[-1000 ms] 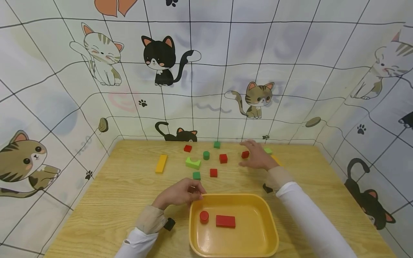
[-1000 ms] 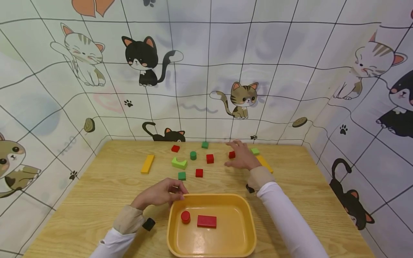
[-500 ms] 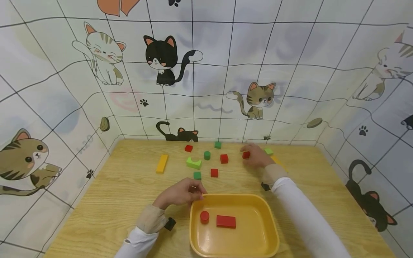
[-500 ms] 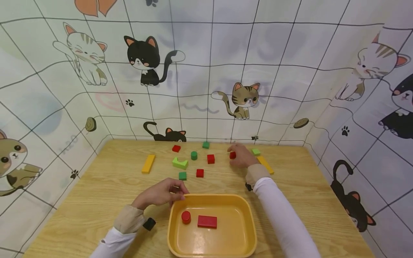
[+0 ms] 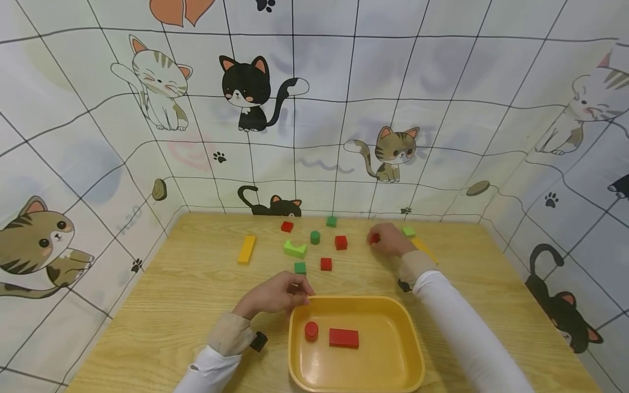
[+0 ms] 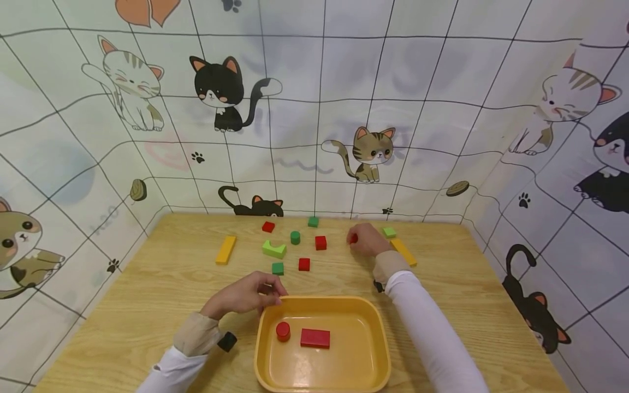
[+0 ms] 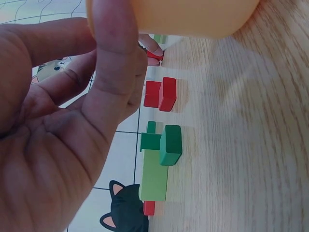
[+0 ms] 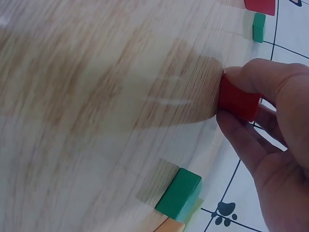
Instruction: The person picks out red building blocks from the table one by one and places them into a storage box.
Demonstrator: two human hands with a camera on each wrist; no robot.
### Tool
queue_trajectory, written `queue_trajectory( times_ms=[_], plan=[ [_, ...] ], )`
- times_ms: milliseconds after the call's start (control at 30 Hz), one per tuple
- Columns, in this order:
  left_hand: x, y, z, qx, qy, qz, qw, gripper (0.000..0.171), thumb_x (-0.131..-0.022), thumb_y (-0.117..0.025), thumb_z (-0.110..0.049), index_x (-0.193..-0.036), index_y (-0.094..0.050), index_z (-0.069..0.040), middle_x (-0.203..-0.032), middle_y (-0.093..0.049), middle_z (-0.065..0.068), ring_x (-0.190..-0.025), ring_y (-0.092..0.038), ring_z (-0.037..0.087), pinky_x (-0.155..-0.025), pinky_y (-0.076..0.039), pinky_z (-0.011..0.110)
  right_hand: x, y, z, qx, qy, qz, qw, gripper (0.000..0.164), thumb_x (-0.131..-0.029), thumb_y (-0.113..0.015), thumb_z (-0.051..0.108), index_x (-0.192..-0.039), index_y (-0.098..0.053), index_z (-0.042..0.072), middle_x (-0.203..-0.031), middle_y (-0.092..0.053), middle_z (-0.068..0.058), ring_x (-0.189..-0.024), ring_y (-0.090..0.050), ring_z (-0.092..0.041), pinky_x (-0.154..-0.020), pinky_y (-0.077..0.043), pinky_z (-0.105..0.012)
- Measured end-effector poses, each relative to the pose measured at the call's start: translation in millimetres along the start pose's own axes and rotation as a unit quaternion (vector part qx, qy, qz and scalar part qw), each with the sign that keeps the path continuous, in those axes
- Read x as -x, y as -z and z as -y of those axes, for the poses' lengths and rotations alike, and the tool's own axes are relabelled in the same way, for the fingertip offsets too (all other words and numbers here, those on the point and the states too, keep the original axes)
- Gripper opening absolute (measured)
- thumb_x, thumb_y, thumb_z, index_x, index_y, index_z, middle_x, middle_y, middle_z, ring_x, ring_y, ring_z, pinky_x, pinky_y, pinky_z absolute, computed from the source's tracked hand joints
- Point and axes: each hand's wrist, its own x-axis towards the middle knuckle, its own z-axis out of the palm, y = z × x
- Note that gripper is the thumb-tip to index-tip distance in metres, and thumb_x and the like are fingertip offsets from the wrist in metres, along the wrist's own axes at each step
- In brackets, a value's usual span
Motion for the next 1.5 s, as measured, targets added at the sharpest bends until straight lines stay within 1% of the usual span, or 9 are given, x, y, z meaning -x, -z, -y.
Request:
queue_trajectory(
  times_ms=[267, 433, 600, 700, 767, 933, 1067, 1233, 1500],
  plan=[
    [-0.6, -0.3, 0.8, -0.004, -0.008, 0.0, 1.0, 0.008, -0.103, -0.067, -0.004, -0.108, -0.073, -0.005, -0.099, -0.066, 0.005, -0.082, -0.065, 0.023, -0.061, -0.062, 0.042, 3, 6, 4, 0.004, 0.014, 0.003, 1.0, 0.008, -0.089, -0.074, 0.0, -0.095, -0.076, 0.005, -0.096, -0.074, -0.009, -0.09, -0.061, -0.025, -0.085, -0.053, -0.038],
    [-0.5, -0.5, 0.8, -0.007, -0.01, -0.003, 0.9999, 0.007, -0.103, -0.067, -0.004, -0.107, -0.073, -0.004, -0.099, -0.067, 0.005, -0.081, -0.065, 0.022, -0.061, -0.062, 0.041, 6, 11, 9, 0.006, 0.029, 0.009, 1.0, 0.005, -0.091, -0.077, 0.001, -0.096, -0.076, 0.003, -0.096, -0.074, -0.009, -0.089, -0.06, -0.023, -0.084, -0.053, -0.037],
    [-0.4, -1.0, 0.8, -0.008, -0.01, -0.001, 0.9999, 0.008, -0.103, -0.067, -0.004, -0.108, -0.073, -0.003, -0.101, -0.068, 0.005, -0.082, -0.065, 0.022, -0.061, -0.062, 0.038, 11, 17, 15, 0.001, 0.068, 0.012, 0.998, 0.004, -0.091, -0.077, 0.0, -0.095, -0.075, 0.001, -0.093, -0.074, -0.01, -0.086, -0.062, -0.021, -0.083, -0.056, -0.037],
    [-0.3, -1.2, 0.9, -0.008, -0.01, -0.001, 0.9999, 0.007, -0.102, -0.067, -0.004, -0.107, -0.073, -0.003, -0.101, -0.068, 0.005, -0.081, -0.065, 0.022, -0.06, -0.061, 0.036, 16, 22, 22, 0.008, 0.092, 0.014, 0.996, 0.005, -0.09, -0.076, 0.0, -0.095, -0.075, 0.002, -0.092, -0.074, -0.008, -0.085, -0.064, -0.021, -0.082, -0.057, -0.036],
    [-0.3, -1.3, 1.0, -0.008, -0.009, -0.003, 0.9999, 0.007, -0.102, -0.067, -0.004, -0.107, -0.073, -0.004, -0.101, -0.068, 0.005, -0.081, -0.065, 0.021, -0.06, -0.061, 0.036, 19, 25, 27, 0.013, 0.101, 0.019, 0.995, 0.005, -0.091, -0.075, 0.001, -0.096, -0.075, 0.001, -0.093, -0.074, -0.007, -0.085, -0.064, -0.022, -0.082, -0.058, -0.036],
    [-0.1, -1.7, 0.1, -0.005, -0.006, -0.003, 1.0, 0.008, -0.102, -0.067, -0.004, -0.108, -0.073, -0.003, -0.1, -0.068, 0.005, -0.08, -0.065, 0.021, -0.061, -0.062, 0.04, 30, 38, 48, 0.022, 0.113, 0.038, 0.993, 0.005, -0.094, -0.074, 0.004, -0.098, -0.075, 0.002, -0.097, -0.075, -0.007, -0.087, -0.066, -0.024, -0.083, -0.06, -0.036],
    [0.4, -1.9, -0.3, -0.006, -0.006, -0.003, 1.0, 0.008, -0.103, -0.067, -0.004, -0.108, -0.073, -0.003, -0.099, -0.068, 0.004, -0.081, -0.065, 0.02, -0.061, -0.062, 0.039, 41, 46, 66, 0.028, 0.121, 0.05, 0.991, 0.003, -0.095, -0.075, 0.005, -0.097, -0.077, 0.007, -0.1, -0.075, -0.005, -0.09, -0.067, -0.023, -0.085, -0.062, -0.037],
    [0.3, -2.1, 0.5, -0.007, -0.006, -0.003, 1.0, 0.008, -0.102, -0.067, -0.004, -0.108, -0.073, -0.004, -0.098, -0.068, 0.004, -0.08, -0.065, 0.019, -0.06, -0.061, 0.037, 55, 49, 84, 0.044, 0.153, 0.061, 0.985, 0.008, -0.094, -0.077, 0.007, -0.094, -0.076, 0.014, -0.099, -0.074, 0.001, -0.088, -0.067, -0.018, -0.083, -0.062, -0.033],
    [-0.3, -2.3, -0.6, -0.006, -0.004, -0.002, 1.0, 0.008, -0.102, -0.067, -0.003, -0.108, -0.072, -0.003, -0.098, -0.067, 0.005, -0.08, -0.065, 0.02, -0.059, -0.061, 0.038, 75, 51, 106, 0.036, 0.188, 0.092, 0.977, 0.012, -0.093, -0.078, 0.005, -0.094, -0.075, 0.016, -0.094, -0.069, 0.004, -0.085, -0.063, -0.012, -0.082, -0.061, -0.029]
  ],
)
